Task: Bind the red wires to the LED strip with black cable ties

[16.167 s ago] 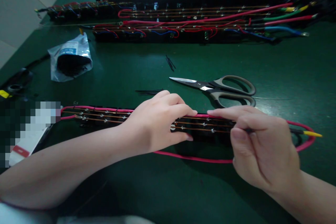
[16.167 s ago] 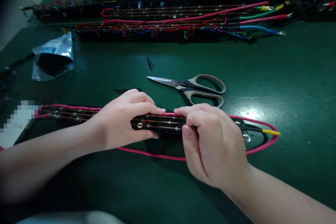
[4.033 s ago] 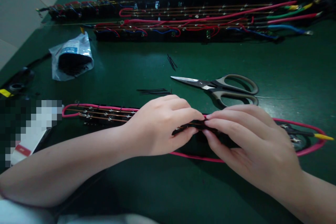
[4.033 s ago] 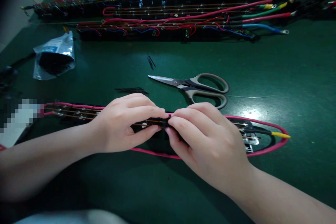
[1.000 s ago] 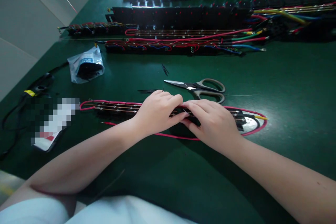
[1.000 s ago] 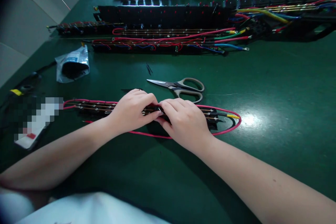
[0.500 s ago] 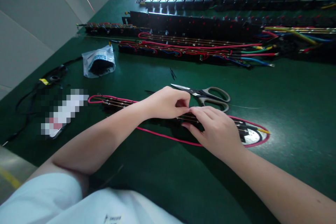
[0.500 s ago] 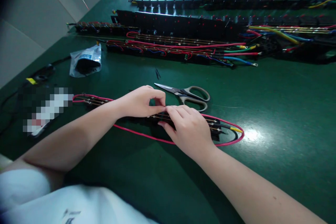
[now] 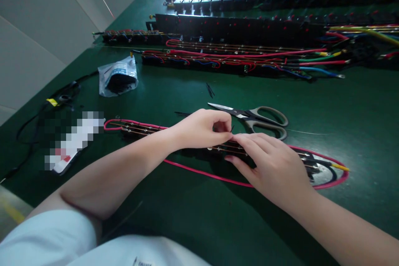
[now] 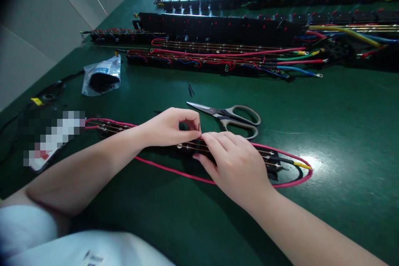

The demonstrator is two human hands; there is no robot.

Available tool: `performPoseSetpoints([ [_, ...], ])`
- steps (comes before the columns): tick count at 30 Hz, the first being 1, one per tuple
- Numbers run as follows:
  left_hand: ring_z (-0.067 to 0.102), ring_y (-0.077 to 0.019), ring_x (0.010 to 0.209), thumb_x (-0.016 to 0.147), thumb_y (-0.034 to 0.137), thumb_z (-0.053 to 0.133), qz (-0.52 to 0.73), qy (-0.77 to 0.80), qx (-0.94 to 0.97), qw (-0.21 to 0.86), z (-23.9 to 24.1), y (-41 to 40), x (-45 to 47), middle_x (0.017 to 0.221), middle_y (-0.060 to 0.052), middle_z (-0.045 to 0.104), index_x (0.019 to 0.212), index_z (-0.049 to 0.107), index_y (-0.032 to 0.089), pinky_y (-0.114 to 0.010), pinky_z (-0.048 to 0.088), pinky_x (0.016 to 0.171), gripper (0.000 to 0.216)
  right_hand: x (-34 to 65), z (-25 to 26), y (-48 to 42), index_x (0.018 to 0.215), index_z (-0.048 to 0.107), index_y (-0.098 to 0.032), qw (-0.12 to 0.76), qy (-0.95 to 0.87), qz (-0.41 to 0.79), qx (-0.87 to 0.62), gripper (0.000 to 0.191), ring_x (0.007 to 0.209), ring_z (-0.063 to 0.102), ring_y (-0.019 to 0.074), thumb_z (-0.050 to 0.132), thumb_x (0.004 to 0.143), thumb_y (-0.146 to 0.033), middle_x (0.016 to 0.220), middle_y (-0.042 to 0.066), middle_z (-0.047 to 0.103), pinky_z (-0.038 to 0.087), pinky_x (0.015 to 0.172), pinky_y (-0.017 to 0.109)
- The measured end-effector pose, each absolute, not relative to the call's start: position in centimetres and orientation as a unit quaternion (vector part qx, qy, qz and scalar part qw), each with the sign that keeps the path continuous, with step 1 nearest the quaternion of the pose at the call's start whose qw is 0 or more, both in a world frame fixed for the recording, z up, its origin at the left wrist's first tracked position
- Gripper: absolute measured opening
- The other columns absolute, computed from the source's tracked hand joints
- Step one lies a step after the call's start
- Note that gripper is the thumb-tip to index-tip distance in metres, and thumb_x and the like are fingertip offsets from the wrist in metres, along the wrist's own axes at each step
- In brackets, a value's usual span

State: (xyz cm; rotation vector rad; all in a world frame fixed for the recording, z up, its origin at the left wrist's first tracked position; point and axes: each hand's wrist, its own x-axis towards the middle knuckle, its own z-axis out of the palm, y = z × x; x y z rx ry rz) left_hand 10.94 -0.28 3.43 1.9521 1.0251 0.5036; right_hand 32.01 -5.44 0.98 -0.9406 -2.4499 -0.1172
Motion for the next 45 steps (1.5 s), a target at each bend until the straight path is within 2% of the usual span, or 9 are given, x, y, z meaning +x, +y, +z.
performPoseSetpoints([
  [6, 0.06, -0.0118, 0.073, 0.085, 0.022, 0.066, 0.232, 0.429, 0.746, 0.453, 3.27, 0.16, 11.0, 0.075, 0.003, 0.065, 0.077, 0.064, 0.017, -0.025, 0.046, 0.071, 0.01, 32.09, 1.06, -5.48, 0.113, 0.064, -0.009, 0.252, -0.902, -0.033, -0.349, 0.03, 0.091, 0.069, 0.0279, 0.062, 0.094, -0.032, 0.104, 0.014, 0.075, 0.054, 0.074, 0.04],
  [12, 0.057, -0.0095, 0.073, 0.087, 0.017, 0.066, 0.263, 0.402, 0.763, 0.431, 3.08, 0.17, 10.94, 0.078, 0.003, 0.063, 0.079, 0.064, 0.016, -0.022, 0.045, 0.071, 0.008, 32.1, 1.11, -5.52, 0.113, 0.064, -0.008, 0.247, -0.903, -0.029, -0.35, 0.03, 0.091, 0.07, 0.028, 0.061, 0.095, -0.032, 0.104, 0.014, 0.075, 0.054, 0.075, 0.041],
  [18, 0.056, -0.0093, 0.073, 0.089, 0.015, 0.063, 0.259, 0.381, 0.784, 0.416, 2.93, 0.06, 10.87, 0.078, 0.004, 0.061, 0.081, 0.061, 0.017, -0.022, 0.045, 0.07, 0.008, 32.04, 1.12, -5.48, 0.111, 0.065, -0.008, 0.245, -0.905, -0.034, -0.347, 0.03, 0.09, 0.07, 0.0284, 0.062, 0.094, -0.032, 0.101, 0.015, 0.076, 0.054, 0.074, 0.041],
  [25, 0.058, -0.0106, 0.075, 0.093, 0.019, 0.057, 0.238, 0.394, 0.791, 0.403, 3.18, -0.11, 10.86, 0.081, 0.004, 0.063, 0.084, 0.06, 0.019, -0.022, 0.045, 0.069, 0.009, 32.07, 1.07, -5.48, 0.113, 0.064, -0.008, 0.241, -0.906, -0.032, -0.346, 0.031, 0.093, 0.07, 0.0288, 0.062, 0.094, -0.034, 0.104, 0.016, 0.076, 0.055, 0.076, 0.042],
  [32, 0.062, -0.0113, 0.08, 0.097, 0.02, 0.05, 0.217, 0.402, 0.783, 0.423, 3.66, -0.28, 10.92, 0.085, 0.004, 0.065, 0.088, 0.058, 0.021, -0.023, 0.047, 0.075, 0.012, 32.15, 1.17, -5.55, 0.114, 0.064, -0.01, 0.238, -0.905, -0.033, -0.351, 0.03, 0.092, 0.071, 0.0295, 0.059, 0.096, -0.034, 0.104, 0.017, 0.076, 0.056, 0.075, 0.043],
  [37, 0.059, -0.0119, 0.078, 0.094, 0.027, 0.057, 0.219, 0.392, 0.796, 0.407, 3.62, -0.29, 10.84, 0.084, 0.002, 0.063, 0.089, 0.062, 0.019, -0.023, 0.046, 0.07, 0.01, 32.07, 1.19, -5.49, 0.11, 0.064, -0.007, 0.239, -0.908, -0.041, -0.343, 0.029, 0.09, 0.07, 0.0294, 0.061, 0.095, -0.032, 0.102, 0.017, 0.076, 0.055, 0.074, 0.041],
  [42, 0.061, -0.0107, 0.077, 0.088, 0.017, 0.062, 0.218, 0.373, 0.798, 0.419, 3.41, -0.26, 10.74, 0.086, 0.002, 0.066, 0.088, 0.064, 0.018, -0.022, 0.049, 0.072, 0.002, 32.12, 1.21, -5.52, 0.112, 0.063, -0.008, 0.237, -0.909, -0.028, -0.343, 0.028, 0.091, 0.07, 0.0284, 0.062, 0.094, -0.029, 0.103, 0.016, 0.075, 0.055, 0.075, 0.041],
  [45, 0.061, -0.0102, 0.076, 0.087, 0.017, 0.064, 0.225, 0.382, 0.793, 0.418, 3.24, -0.16, 10.74, 0.086, 0.002, 0.066, 0.09, 0.065, 0.017, -0.022, 0.05, 0.071, 0.004, 32.15, 1.23, -5.58, 0.114, 0.063, -0.009, 0.238, -0.908, -0.026, -0.344, 0.029, 0.091, 0.07, 0.0282, 0.062, 0.094, -0.03, 0.104, 0.016, 0.076, 0.055, 0.074, 0.041],
])
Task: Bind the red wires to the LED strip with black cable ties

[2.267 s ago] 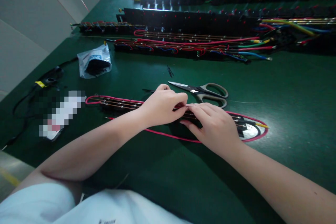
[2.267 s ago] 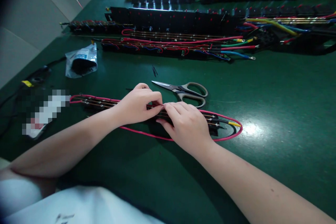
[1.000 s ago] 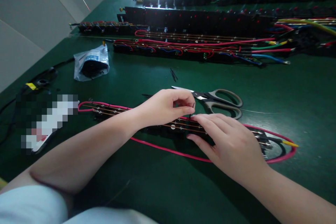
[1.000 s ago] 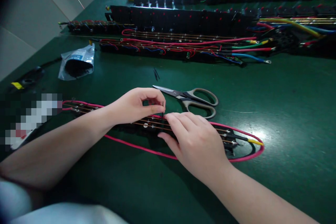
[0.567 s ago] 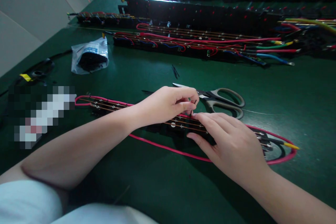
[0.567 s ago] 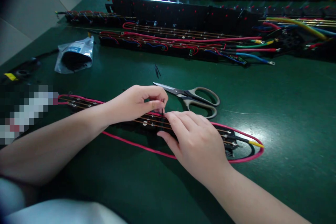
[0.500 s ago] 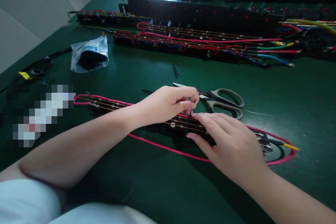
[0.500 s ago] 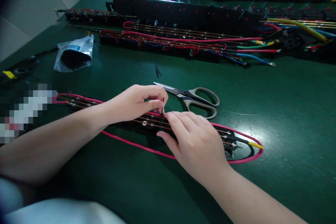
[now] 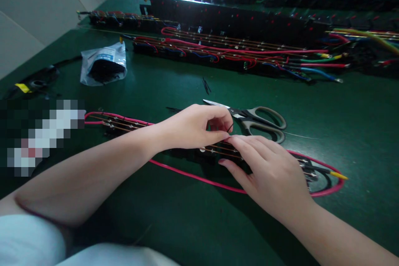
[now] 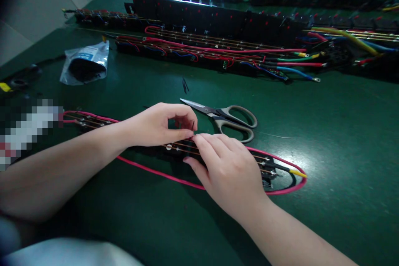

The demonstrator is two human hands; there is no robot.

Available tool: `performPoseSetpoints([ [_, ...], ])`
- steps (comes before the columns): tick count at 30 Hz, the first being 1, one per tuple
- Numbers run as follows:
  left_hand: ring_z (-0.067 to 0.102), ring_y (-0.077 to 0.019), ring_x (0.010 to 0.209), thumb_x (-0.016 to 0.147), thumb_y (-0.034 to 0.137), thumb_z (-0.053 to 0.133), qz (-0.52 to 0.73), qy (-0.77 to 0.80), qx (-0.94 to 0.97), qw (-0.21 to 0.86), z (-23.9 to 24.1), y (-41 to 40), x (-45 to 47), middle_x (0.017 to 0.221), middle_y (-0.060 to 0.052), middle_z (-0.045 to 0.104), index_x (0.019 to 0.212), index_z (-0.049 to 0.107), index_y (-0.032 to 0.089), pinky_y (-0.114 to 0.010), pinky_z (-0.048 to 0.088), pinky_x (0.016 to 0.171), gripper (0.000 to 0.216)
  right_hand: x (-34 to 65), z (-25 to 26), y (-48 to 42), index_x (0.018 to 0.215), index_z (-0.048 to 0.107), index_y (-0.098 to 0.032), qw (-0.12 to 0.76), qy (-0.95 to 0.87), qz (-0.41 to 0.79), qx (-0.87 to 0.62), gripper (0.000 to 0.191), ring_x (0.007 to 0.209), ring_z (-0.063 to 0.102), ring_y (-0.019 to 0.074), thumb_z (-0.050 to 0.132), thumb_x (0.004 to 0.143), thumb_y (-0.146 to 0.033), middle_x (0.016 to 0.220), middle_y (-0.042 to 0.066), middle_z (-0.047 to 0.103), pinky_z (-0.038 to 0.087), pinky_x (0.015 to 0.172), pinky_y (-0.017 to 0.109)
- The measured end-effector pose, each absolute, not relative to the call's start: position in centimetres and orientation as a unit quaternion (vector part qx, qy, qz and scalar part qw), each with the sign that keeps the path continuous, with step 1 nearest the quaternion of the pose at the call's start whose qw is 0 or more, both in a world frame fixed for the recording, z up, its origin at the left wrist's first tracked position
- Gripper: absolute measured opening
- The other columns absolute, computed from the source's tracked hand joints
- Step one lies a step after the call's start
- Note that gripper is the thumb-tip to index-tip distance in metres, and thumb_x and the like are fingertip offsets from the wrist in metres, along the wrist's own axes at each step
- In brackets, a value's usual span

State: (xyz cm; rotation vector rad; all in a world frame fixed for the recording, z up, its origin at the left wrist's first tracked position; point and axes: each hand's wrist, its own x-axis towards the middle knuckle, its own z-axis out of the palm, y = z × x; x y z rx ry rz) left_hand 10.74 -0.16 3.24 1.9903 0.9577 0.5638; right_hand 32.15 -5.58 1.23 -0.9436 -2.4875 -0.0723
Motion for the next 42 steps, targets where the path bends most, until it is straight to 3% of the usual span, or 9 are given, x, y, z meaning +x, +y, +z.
performPoseSetpoints([
  [15, 0.064, -0.0121, 0.077, 0.086, 0.02, 0.066, 0.196, 0.399, 0.783, 0.436, 3.46, 0.28, 10.76, 0.084, 0.002, 0.071, 0.087, 0.07, 0.018, -0.024, 0.049, 0.07, 0.004, 32.17, 1.08, -5.62, 0.11, 0.069, -0.014, 0.232, -0.906, -0.024, -0.352, 0.023, 0.094, 0.07, 0.0283, 0.064, 0.093, -0.028, 0.107, 0.014, 0.076, 0.055, 0.078, 0.042],
  [26, 0.058, -0.0106, 0.067, 0.085, 0.022, 0.065, 0.23, 0.395, 0.728, 0.511, 2.84, 0.59, 10.79, 0.071, 0.003, 0.062, 0.077, 0.06, 0.016, -0.023, 0.046, 0.063, 0.011, 32.06, 1.19, -5.64, 0.113, 0.065, -0.014, 0.233, -0.905, -0.017, -0.356, 0.027, 0.094, 0.071, 0.0284, 0.063, 0.093, -0.032, 0.106, 0.014, 0.076, 0.055, 0.077, 0.041],
  [36, 0.059, -0.011, 0.077, 0.091, 0.014, 0.055, 0.218, 0.401, 0.783, 0.422, 3.14, 0.08, 10.65, 0.081, 0.004, 0.063, 0.082, 0.058, 0.019, -0.023, 0.045, 0.071, 0.01, 32.06, 1.15, -5.65, 0.117, 0.061, -0.012, 0.232, -0.906, -0.032, -0.352, 0.03, 0.093, 0.07, 0.0278, 0.061, 0.095, -0.032, 0.105, 0.014, 0.076, 0.053, 0.076, 0.04],
  [42, 0.061, -0.0098, 0.077, 0.094, 0.017, 0.055, 0.214, 0.417, 0.78, 0.415, 3.34, -0.07, 10.74, 0.081, 0.005, 0.063, 0.083, 0.057, 0.02, -0.022, 0.045, 0.069, 0.012, 32.05, 0.98, -5.82, 0.133, 0.05, -0.01, 0.239, -0.89, -0.029, -0.388, 0.047, 0.087, 0.07, 0.0272, 0.06, 0.096, -0.037, 0.099, 0.014, 0.075, 0.053, 0.07, 0.039],
])
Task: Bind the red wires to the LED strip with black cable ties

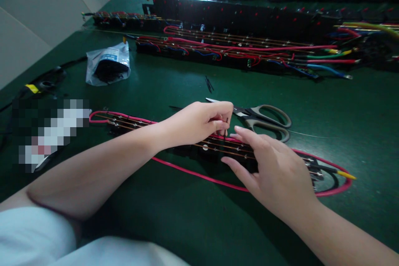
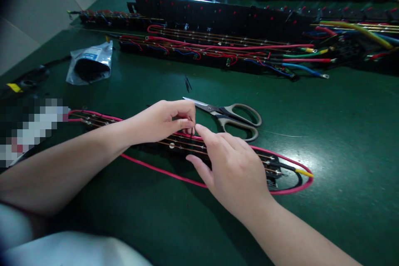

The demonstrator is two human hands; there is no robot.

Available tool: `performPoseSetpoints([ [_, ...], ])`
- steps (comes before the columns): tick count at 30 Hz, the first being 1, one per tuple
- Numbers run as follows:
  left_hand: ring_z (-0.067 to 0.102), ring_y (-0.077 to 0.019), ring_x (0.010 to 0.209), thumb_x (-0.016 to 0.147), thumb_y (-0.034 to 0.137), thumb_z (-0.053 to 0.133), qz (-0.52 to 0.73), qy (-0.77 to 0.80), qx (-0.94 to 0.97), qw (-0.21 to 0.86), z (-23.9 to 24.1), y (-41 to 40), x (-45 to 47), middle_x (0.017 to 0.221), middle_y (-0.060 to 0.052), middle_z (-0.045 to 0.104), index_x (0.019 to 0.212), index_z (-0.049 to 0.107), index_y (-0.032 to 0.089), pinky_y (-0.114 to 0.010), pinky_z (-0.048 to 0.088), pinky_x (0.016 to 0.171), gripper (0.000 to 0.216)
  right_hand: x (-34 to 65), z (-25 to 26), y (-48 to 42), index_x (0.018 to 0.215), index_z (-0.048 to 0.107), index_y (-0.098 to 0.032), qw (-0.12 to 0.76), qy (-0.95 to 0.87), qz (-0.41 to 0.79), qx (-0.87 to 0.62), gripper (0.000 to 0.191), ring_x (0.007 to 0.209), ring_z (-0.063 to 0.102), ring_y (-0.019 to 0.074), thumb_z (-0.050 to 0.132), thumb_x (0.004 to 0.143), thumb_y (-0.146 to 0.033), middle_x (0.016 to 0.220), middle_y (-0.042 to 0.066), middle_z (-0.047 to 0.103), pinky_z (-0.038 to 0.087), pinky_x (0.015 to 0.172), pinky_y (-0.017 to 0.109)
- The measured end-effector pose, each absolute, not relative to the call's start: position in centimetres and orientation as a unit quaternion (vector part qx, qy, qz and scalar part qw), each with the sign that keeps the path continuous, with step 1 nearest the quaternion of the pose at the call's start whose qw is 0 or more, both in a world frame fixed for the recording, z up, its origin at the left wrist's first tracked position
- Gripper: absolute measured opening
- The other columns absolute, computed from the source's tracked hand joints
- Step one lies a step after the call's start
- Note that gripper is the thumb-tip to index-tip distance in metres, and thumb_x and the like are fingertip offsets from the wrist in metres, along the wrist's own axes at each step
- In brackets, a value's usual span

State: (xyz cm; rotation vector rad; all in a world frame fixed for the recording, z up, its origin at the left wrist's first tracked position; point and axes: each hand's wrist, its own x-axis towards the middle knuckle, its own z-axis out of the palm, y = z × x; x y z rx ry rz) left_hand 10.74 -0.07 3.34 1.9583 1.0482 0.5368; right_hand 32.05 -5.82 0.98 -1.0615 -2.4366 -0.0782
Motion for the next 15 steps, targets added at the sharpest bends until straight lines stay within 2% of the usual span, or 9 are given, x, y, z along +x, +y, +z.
performPoseSetpoints([
  [5, 0.057, -0.0101, 0.072, 0.09, 0.022, 0.062, 0.226, 0.42, 0.772, 0.421, 3.02, 0.14, 10.75, 0.079, 0.004, 0.062, 0.083, 0.06, 0.019, -0.023, 0.044, 0.066, 0.008, 31.86, 1.17, -5.63, 0.118, 0.06, -0.01, 0.224, -0.904, -0.034, -0.363, 0.032, 0.091, 0.07, 0.0283, 0.06, 0.095, -0.033, 0.103, 0.015, 0.075, 0.052, 0.073, 0.04],
  [9, 0.056, -0.01, 0.068, 0.087, 0.027, 0.066, 0.22, 0.414, 0.748, 0.469, 3.01, 0.35, 10.7, 0.075, 0.003, 0.061, 0.087, 0.063, 0.017, -0.022, 0.044, 0.061, 0.011, 31.93, 1.2, -5.59, 0.115, 0.062, -0.009, 0.23, -0.906, -0.033, -0.355, 0.031, 0.091, 0.07, 0.0283, 0.062, 0.094, -0.032, 0.104, 0.015, 0.075, 0.052, 0.073, 0.04],
  [15, 0.058, -0.0097, 0.067, 0.082, 0.015, 0.063, 0.205, 0.404, 0.732, 0.509, 3.29, 0.41, 10.78, 0.074, 0.003, 0.063, 0.081, 0.06, 0.016, -0.022, 0.046, 0.061, 0.003, 32.02, 1.14, -5.7, 0.117, 0.064, -0.009, 0.224, -0.906, -0.032, -0.358, 0.031, 0.092, 0.069, 0.0272, 0.062, 0.094, -0.031, 0.107, 0.013, 0.075, 0.051, 0.076, 0.04],
])
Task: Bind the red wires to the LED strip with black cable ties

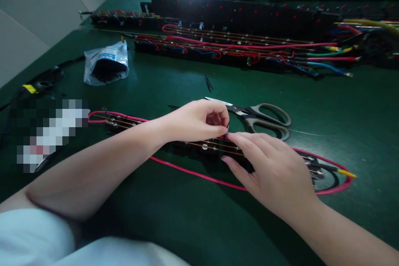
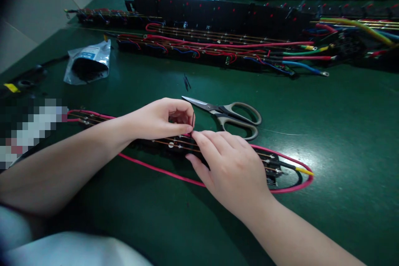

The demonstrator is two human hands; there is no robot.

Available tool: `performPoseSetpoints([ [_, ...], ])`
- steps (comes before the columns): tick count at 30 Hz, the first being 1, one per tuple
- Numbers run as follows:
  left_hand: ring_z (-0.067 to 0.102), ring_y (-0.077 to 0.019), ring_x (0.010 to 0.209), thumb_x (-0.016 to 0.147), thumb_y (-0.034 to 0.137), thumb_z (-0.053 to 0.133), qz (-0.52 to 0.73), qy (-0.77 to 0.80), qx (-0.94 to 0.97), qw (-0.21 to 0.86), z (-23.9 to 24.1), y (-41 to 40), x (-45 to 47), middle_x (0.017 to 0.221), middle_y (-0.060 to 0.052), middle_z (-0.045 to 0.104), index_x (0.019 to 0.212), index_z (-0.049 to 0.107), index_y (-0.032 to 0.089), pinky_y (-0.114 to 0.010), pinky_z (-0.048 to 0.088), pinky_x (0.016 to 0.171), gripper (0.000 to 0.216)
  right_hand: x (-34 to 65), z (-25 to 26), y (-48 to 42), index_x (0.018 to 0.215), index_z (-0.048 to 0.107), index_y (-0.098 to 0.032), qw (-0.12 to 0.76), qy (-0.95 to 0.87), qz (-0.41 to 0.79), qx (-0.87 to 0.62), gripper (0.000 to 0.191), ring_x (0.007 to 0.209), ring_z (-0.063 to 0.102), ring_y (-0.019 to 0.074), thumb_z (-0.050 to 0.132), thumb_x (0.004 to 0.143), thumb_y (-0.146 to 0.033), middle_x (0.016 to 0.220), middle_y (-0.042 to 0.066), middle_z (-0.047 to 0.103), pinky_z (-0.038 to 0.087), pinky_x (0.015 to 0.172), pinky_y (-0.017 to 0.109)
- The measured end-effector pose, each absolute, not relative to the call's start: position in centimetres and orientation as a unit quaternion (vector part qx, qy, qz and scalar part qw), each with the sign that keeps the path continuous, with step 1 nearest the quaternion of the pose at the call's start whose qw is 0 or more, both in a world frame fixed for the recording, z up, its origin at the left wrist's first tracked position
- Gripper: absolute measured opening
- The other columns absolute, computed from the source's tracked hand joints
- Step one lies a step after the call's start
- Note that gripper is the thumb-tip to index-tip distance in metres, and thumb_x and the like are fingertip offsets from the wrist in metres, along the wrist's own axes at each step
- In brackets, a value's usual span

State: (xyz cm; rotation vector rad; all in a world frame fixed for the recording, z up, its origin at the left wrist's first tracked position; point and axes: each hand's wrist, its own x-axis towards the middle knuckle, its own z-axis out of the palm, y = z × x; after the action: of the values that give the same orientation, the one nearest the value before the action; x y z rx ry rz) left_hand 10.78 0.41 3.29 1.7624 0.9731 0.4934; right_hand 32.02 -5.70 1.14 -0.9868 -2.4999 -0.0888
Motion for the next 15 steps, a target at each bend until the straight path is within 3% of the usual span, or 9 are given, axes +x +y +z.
performPoseSetpoints([
  [15, 0.054, -0.0115, 0.077, 0.095, 0.017, 0.05, 0.189, 0.345, 0.823, 0.41, 3.31, -0.07, 10.57, 0.085, 0.003, 0.059, 0.091, 0.055, 0.02, -0.024, 0.043, 0.071, 0.008, 31.94, 1.15, -5.68, 0.112, 0.064, -0.01, 0.221, -0.908, -0.038, -0.353, 0.028, 0.09, 0.068, 0.0274, 0.061, 0.093, -0.029, 0.104, 0.014, 0.074, 0.05, 0.073, 0.039],
])
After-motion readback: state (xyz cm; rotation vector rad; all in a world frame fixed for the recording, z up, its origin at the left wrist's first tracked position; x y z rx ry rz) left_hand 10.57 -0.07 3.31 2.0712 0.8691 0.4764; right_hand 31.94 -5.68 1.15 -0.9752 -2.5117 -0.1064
